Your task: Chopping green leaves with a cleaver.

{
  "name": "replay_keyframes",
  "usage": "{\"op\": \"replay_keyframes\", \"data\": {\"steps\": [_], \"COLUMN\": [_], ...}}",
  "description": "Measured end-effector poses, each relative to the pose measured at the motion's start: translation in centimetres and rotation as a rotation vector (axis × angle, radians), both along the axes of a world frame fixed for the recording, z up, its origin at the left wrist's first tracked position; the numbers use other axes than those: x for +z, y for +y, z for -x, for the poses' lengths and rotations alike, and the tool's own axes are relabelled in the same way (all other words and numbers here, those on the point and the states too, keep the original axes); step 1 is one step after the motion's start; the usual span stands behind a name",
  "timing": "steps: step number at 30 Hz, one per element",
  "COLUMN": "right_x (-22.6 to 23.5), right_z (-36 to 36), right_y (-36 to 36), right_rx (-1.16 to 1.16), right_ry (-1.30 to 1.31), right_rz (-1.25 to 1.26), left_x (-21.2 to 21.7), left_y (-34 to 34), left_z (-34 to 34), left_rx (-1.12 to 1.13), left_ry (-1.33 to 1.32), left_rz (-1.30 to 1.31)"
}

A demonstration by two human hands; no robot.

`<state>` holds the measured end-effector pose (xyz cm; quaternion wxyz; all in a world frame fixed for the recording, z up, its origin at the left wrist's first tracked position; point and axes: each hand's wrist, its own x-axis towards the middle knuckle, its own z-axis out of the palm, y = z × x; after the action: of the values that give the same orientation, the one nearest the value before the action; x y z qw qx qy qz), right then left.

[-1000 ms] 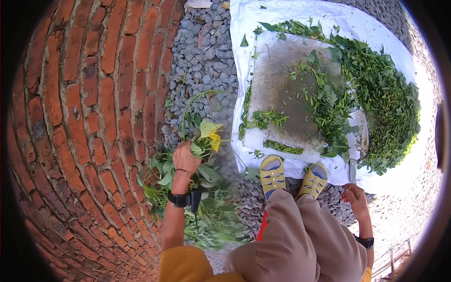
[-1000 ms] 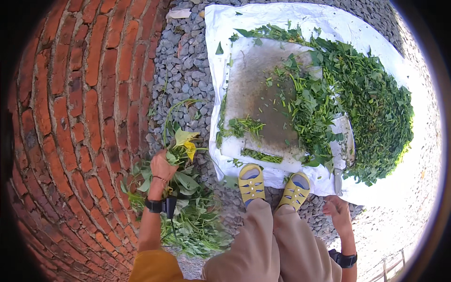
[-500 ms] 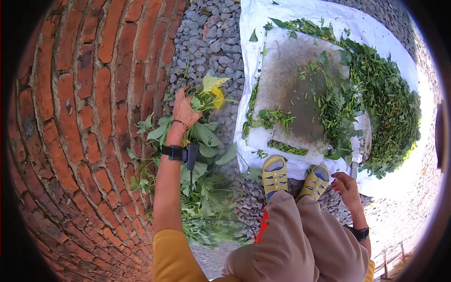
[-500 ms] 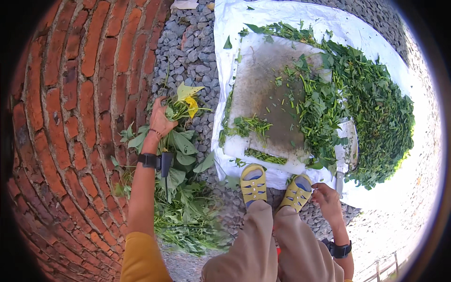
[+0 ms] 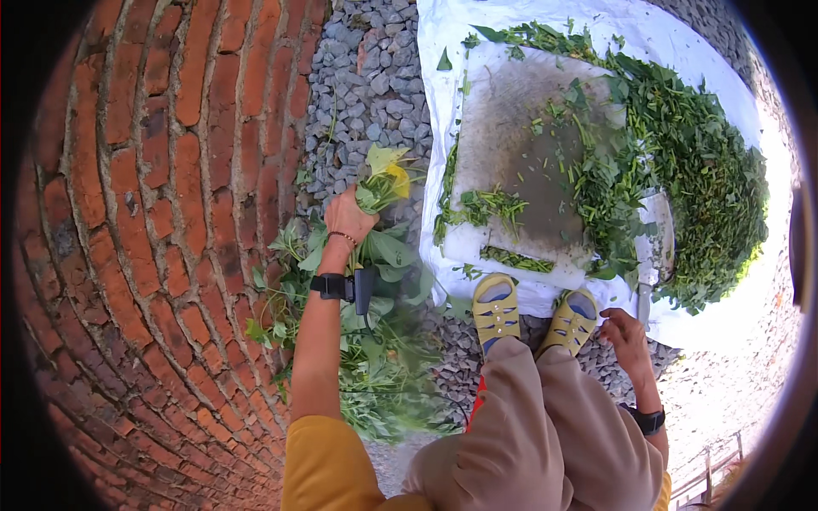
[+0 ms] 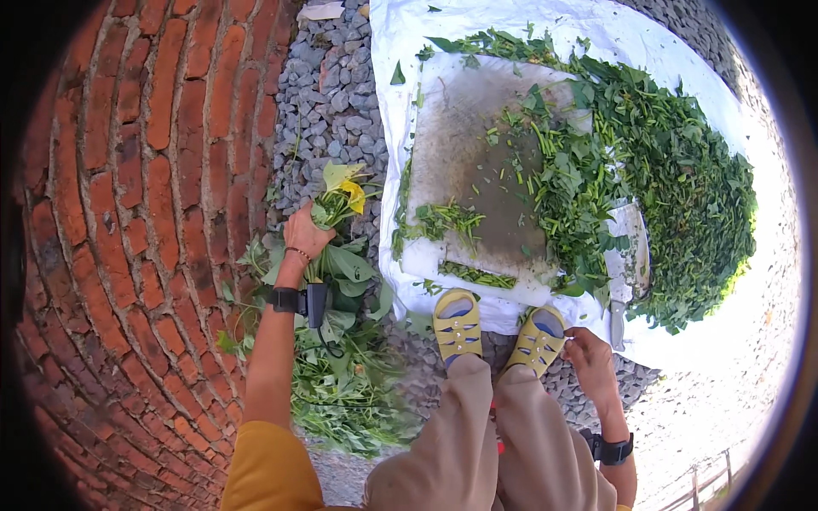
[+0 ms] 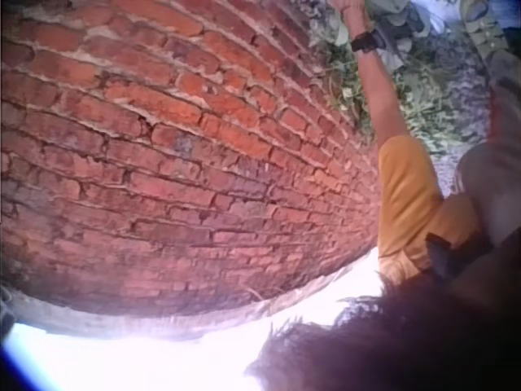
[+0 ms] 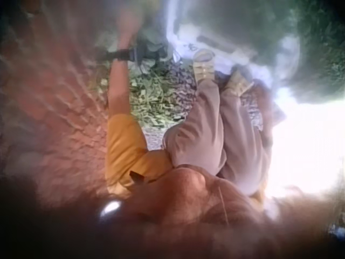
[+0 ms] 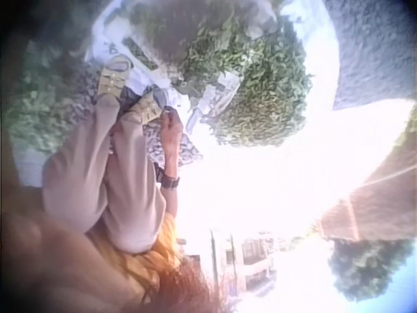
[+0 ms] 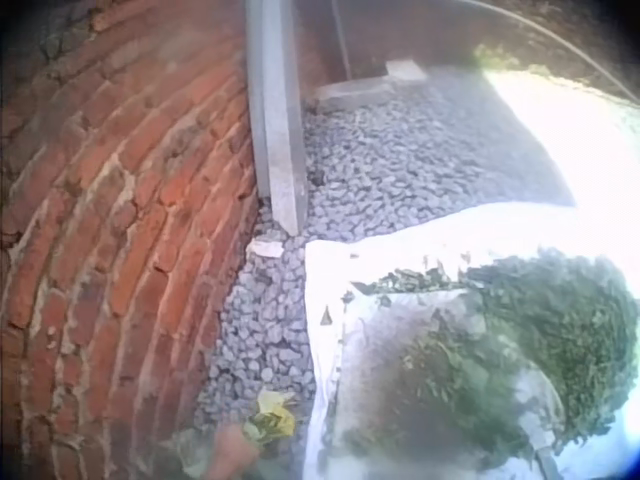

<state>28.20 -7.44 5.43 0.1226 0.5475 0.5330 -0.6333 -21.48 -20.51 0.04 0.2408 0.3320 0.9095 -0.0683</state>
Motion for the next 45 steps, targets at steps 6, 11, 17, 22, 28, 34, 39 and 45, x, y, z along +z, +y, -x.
{"op": "replay_keyframes", "data": {"steps": [6, 11, 17, 22, 28, 34, 39, 45], "right_x": [0.0, -0.6, -5.8, -10.3, -10.3, -9.4, -4.5, 2.4], "right_z": [-2.6, -6.2, -8.4, -11.0, -10.6, -9.3, -8.4, -3.2], "right_y": [1.5, 3.1, 1.7, 0.9, 0.5, 1.0, 1.5, 2.5], "right_rx": [-0.124, -0.081, 0.095, 0.141, 0.133, 0.141, -0.072, -0.313], "right_ry": [0.012, -0.107, -0.263, -0.24, -0.269, -0.448, -0.259, -0.077], "right_rz": [-0.154, -0.579, -0.724, -0.7, -0.737, -0.663, -0.705, -0.602], "left_x": [6.0, 16.4, 31.3, 41.7, 45.0, 28.1, 12.0, -0.1], "left_y": [-2.0, -0.7, -0.6, 2.5, 10.5, 14.1, 14.6, 17.9], "left_z": [1.0, 1.6, 5.4, 9.2, 8.8, -2.7, -15.0, -24.2], "left_rx": [0.077, 0.062, 0.016, -0.163, -0.37, -0.688, -0.601, -0.613], "left_ry": [-0.121, -0.204, 0.12, 0.403, 0.689, 0.28, 0.054, -0.066], "left_rz": [-0.131, -0.414, -0.498, -0.596, -0.81, -0.707, -0.522, -0.222]}}
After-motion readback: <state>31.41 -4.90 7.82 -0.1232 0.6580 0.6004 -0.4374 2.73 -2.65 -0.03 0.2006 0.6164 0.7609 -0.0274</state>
